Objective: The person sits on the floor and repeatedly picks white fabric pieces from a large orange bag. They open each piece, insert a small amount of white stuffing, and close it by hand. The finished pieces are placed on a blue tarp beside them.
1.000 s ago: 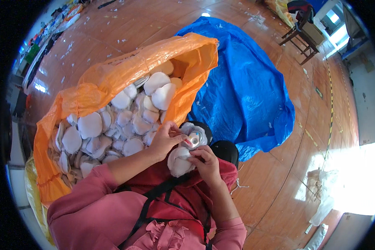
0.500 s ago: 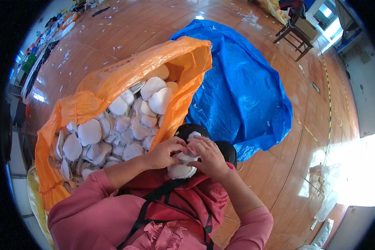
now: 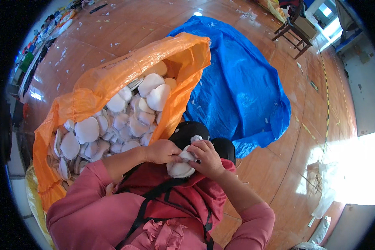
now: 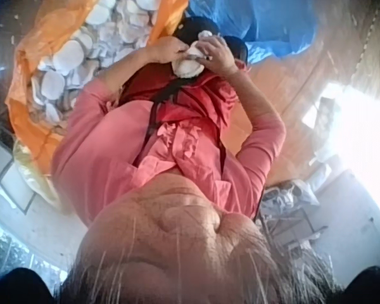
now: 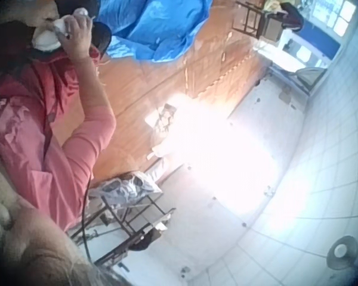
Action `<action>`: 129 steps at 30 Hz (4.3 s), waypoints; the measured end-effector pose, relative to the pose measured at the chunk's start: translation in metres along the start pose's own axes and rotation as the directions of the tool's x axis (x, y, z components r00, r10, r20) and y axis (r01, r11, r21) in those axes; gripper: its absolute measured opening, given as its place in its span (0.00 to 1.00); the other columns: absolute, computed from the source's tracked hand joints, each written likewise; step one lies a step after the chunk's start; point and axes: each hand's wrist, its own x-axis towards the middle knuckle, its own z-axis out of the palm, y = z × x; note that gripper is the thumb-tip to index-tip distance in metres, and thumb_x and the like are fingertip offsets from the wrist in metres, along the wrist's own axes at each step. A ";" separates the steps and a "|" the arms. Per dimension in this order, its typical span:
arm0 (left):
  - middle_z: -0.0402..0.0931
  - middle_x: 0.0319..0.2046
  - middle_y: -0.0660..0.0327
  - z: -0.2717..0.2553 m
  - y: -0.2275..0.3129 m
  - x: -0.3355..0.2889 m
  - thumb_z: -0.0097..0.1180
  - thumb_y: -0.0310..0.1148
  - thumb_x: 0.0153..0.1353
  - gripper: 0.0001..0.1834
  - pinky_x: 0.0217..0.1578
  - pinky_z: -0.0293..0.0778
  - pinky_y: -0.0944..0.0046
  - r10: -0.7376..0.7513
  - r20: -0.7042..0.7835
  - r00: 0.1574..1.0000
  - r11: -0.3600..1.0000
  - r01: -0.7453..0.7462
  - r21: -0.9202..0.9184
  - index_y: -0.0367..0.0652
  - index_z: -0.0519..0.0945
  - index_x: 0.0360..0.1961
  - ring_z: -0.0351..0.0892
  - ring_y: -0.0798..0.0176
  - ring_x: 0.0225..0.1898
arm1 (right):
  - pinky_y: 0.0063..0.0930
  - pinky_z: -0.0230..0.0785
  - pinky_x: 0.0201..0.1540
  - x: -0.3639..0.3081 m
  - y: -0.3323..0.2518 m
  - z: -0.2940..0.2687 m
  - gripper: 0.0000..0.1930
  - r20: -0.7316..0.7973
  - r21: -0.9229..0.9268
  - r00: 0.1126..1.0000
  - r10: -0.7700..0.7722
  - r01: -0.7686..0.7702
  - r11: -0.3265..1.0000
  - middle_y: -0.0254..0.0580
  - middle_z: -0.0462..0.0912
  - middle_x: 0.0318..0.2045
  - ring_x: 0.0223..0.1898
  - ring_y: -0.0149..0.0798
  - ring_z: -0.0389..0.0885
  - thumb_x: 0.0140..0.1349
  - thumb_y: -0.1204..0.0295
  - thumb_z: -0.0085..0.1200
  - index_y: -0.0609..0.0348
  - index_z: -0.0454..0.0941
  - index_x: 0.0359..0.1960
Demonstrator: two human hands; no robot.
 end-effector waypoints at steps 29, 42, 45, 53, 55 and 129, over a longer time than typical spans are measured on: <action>0.76 0.22 0.60 0.059 0.040 -0.020 0.54 0.35 0.57 0.08 0.31 0.74 0.57 0.316 -0.191 0.930 0.861 -0.196 0.469 0.45 0.77 0.24 0.76 0.55 0.26 | 0.44 0.65 0.60 -0.043 -0.034 0.015 0.18 -0.185 -0.069 0.963 0.198 -0.214 0.974 0.41 0.73 0.57 0.60 0.52 0.69 0.47 0.73 0.65 0.49 0.80 0.43; 0.76 0.21 0.59 0.074 0.040 -0.019 0.53 0.35 0.52 0.07 0.28 0.74 0.56 0.422 -0.072 0.904 0.785 -0.325 0.527 0.44 0.76 0.23 0.77 0.56 0.25 | 0.44 0.60 0.65 -0.047 -0.033 -0.004 0.17 0.161 -0.073 0.938 0.306 -0.298 0.952 0.39 0.69 0.62 0.65 0.51 0.63 0.49 0.64 0.67 0.43 0.84 0.43; 0.77 0.21 0.58 0.076 0.037 -0.017 0.52 0.35 0.51 0.07 0.27 0.74 0.56 0.424 -0.033 0.905 0.790 -0.351 0.503 0.43 0.76 0.23 0.77 0.55 0.25 | 0.44 0.60 0.64 -0.045 -0.031 0.000 0.17 0.166 -0.061 0.933 0.318 -0.312 0.948 0.37 0.71 0.58 0.63 0.51 0.64 0.45 0.66 0.69 0.45 0.84 0.40; 0.76 0.20 0.59 0.066 0.040 -0.016 0.55 0.36 0.55 0.08 0.28 0.75 0.55 0.423 -0.078 0.903 0.836 -0.356 0.418 0.44 0.77 0.23 0.78 0.54 0.25 | 0.43 0.63 0.58 -0.032 -0.025 -0.004 0.14 0.234 -0.083 0.941 0.244 -0.231 0.969 0.36 0.72 0.47 0.58 0.50 0.67 0.38 0.69 0.71 0.47 0.81 0.29; 0.75 0.21 0.58 0.056 0.038 -0.018 0.58 0.35 0.54 0.08 0.26 0.73 0.55 0.358 -0.218 0.908 0.906 -0.282 0.315 0.45 0.75 0.22 0.76 0.53 0.24 | 0.42 0.63 0.58 -0.031 -0.023 -0.003 0.14 0.234 -0.073 0.945 0.227 -0.216 0.974 0.36 0.72 0.46 0.57 0.50 0.67 0.38 0.70 0.70 0.48 0.79 0.27; 0.76 0.27 0.55 0.024 0.020 0.014 0.65 0.31 0.51 0.13 0.28 0.72 0.54 -0.010 -0.714 0.700 0.998 -0.033 -0.046 0.44 0.76 0.37 0.78 0.48 0.29 | 0.41 0.69 0.34 -0.018 -0.024 0.029 0.13 -0.289 0.216 0.902 0.320 -0.265 0.940 0.51 0.71 0.32 0.33 0.53 0.74 0.51 0.79 0.56 0.63 0.71 0.38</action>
